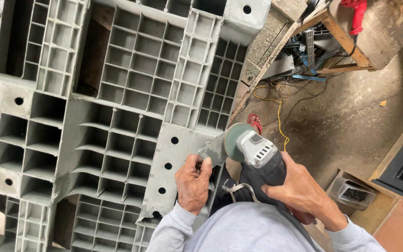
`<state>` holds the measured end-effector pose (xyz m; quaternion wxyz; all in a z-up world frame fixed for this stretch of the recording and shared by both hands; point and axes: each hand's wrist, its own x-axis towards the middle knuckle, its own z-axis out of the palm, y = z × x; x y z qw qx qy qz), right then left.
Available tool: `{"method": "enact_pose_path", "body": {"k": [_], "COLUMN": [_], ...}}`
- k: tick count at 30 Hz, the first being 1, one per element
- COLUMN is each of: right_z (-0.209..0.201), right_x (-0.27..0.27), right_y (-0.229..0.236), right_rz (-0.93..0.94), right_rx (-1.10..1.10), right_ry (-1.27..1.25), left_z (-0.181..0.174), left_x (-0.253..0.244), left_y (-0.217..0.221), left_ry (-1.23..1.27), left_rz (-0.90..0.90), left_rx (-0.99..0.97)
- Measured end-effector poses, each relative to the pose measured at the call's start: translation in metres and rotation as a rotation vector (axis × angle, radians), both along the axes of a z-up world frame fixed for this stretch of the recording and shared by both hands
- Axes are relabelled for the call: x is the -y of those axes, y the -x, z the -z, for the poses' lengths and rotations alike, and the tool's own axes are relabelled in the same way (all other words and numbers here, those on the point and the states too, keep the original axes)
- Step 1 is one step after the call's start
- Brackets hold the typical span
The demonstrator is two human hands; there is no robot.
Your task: The person uses a soldering iron to melt and fuse a section of a gray plastic pallet. They then fit a cut plastic patch into the damaged area, saw it to size, and smooth the edges with an angle grinder.
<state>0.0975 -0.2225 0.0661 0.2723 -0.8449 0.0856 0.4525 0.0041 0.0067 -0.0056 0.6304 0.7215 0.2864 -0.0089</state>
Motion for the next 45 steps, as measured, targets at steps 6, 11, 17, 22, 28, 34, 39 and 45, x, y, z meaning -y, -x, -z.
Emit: {"method": "enact_pose_path", "body": {"k": [6,11,17,22,28,34,39,45], "right_z": [-0.01,-0.004,0.006,0.016,0.011,0.01,0.015,0.02], "right_x": [-0.003,-0.001,0.024,0.057,0.074,0.061,0.057,0.05], "right_y": [0.002,0.0,0.014,0.005,-0.03,-0.053,-0.054,-0.056], "right_rz": [-0.035,-0.007,-0.032,-0.038,-0.253,-0.385,-0.48,-0.549], "right_rx": [0.05,0.001,0.042,0.102,0.252,0.298,0.298,0.297], "right_ry": [-0.05,0.01,-0.034,-0.028,-0.067,-0.12,-0.137,-0.126], "left_z": [0.0,-0.003,-0.004,-0.009,-0.013,-0.004,0.001,-0.002], "left_x": [0.0,0.001,0.005,0.013,0.035,0.061,0.07,0.069], "left_y": [-0.001,-0.003,-0.001,0.007,0.013,0.011,0.013,0.013], "left_ry": [0.003,0.032,0.041,0.066,0.167,-0.053,-0.068,-0.05], "left_rz": [-0.015,-0.017,-0.11,-0.267,-0.433,-0.466,-0.488,-0.463], "left_rx": [-0.013,-0.028,-0.031,-0.031,-0.137,-0.089,-0.066,-0.061]}}
